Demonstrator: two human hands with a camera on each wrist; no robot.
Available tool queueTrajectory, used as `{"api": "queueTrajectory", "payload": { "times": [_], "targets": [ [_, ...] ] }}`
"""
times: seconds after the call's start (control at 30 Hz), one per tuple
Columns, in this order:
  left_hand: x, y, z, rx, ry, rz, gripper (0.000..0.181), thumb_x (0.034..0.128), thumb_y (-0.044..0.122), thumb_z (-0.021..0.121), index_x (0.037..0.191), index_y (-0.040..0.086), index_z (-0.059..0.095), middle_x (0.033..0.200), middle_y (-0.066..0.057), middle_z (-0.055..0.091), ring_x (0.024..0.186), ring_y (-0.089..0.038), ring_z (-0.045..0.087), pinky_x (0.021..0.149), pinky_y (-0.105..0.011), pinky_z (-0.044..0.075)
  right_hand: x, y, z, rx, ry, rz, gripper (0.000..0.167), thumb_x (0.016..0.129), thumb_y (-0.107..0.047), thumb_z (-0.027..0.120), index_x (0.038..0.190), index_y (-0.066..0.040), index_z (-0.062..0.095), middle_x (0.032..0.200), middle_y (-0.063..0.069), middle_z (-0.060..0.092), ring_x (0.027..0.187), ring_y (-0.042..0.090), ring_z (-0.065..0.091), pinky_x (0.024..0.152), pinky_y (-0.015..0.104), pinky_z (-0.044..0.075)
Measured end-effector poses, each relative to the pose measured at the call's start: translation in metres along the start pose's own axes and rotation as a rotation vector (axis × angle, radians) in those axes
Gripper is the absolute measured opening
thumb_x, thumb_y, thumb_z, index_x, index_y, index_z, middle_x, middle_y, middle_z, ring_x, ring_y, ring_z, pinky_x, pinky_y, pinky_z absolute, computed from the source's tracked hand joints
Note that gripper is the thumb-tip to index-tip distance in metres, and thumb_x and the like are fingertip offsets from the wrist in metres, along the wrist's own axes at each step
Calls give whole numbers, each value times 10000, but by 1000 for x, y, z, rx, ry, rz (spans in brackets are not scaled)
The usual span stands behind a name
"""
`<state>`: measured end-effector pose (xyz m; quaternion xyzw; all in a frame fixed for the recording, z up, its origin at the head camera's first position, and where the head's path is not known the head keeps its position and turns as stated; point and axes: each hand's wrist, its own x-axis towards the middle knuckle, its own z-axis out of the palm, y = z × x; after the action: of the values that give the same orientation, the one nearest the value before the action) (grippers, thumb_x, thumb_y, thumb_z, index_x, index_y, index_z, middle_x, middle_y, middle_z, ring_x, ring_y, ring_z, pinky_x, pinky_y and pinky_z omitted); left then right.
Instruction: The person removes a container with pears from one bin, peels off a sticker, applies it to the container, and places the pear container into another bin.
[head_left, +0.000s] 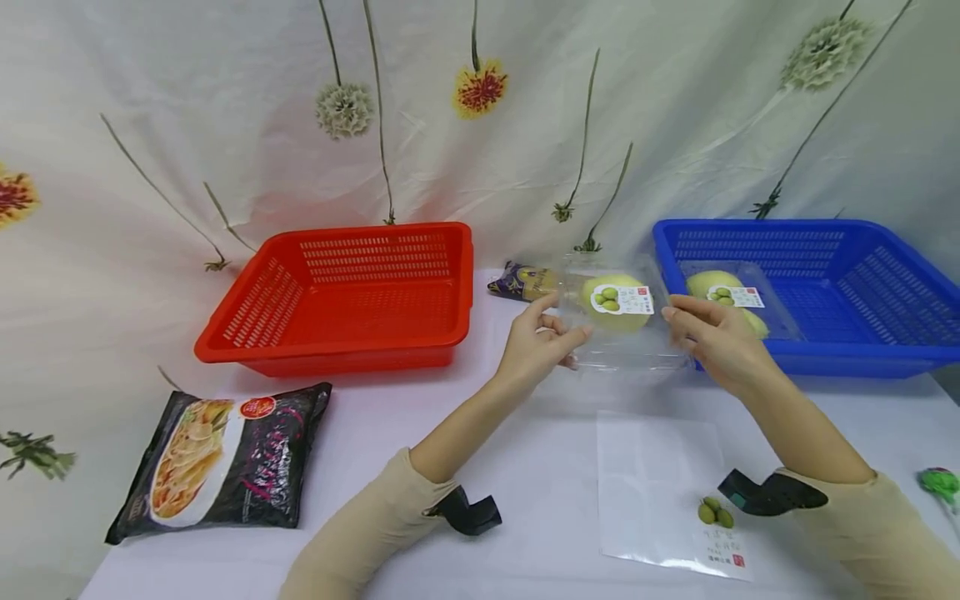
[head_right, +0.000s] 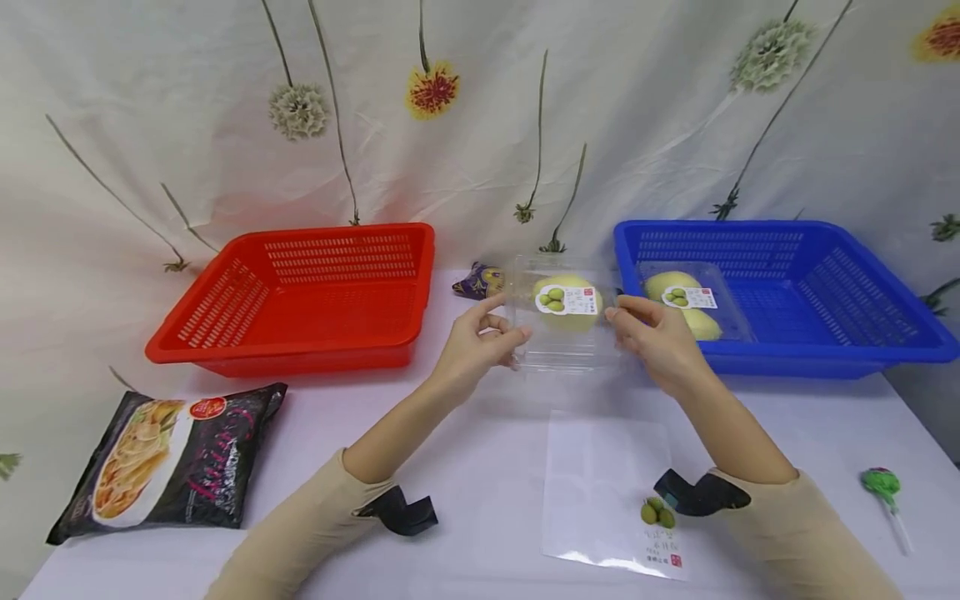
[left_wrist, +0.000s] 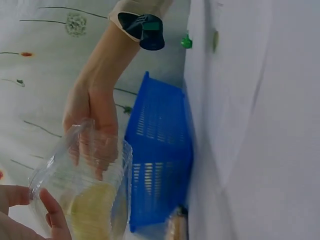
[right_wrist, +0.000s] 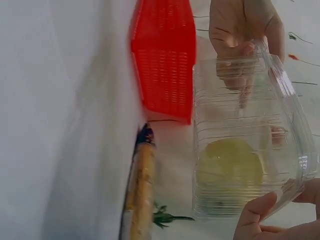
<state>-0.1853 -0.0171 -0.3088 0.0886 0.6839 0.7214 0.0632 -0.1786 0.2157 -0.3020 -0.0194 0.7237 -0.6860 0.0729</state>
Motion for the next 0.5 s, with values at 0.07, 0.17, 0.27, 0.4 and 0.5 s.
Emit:
{"api": "queueTrajectory", "payload": {
  "times": [0.07,0.17,0.27,0.4,0.5],
  "targets": [
    [3,10,10,-46,-8,28,688,807,-3,683,1415,-4,361,751,-18,445,499,-89,481,520,-242,527,-2,-8,-10,37,28,-21,683,952,-244,556,1460,58,213,1027,-24,428,845,71,445,678,152,404],
    [6,23,26,-91,-32,52,705,809,-9,685,1425,-5,341,735,-12,455,493,-96,502,519,-241,527,-5,-20,-26,53,89,-19,706,924,-284,594,1469,4,248,1178,-10,383,905,78,431,696,141,427],
    [10,33,43,-135,-67,66,706,823,-8,678,1433,2,323,740,-7,480,496,-100,524,533,-240,533,-5,-29,-46,72,135,-18,742,902,-304,619,1485,-47,240,1287,-8,358,923,57,432,690,133,435],
    [20,41,64,-161,-102,87,696,842,16,673,1439,11,316,734,-7,517,478,-100,552,545,-231,535,-3,-38,-71,153,200,-80,694,878,-250,656,1465,-95,320,1147,5,427,777,47,462,598,151,415],
    [30,44,81,-161,-104,92,689,848,48,679,1439,22,326,733,4,513,469,-101,563,560,-219,535,-1,-43,-86,225,239,-144,566,850,-196,690,1365,-114,470,970,-8,447,659,66,449,540,174,387]
  ]
}}
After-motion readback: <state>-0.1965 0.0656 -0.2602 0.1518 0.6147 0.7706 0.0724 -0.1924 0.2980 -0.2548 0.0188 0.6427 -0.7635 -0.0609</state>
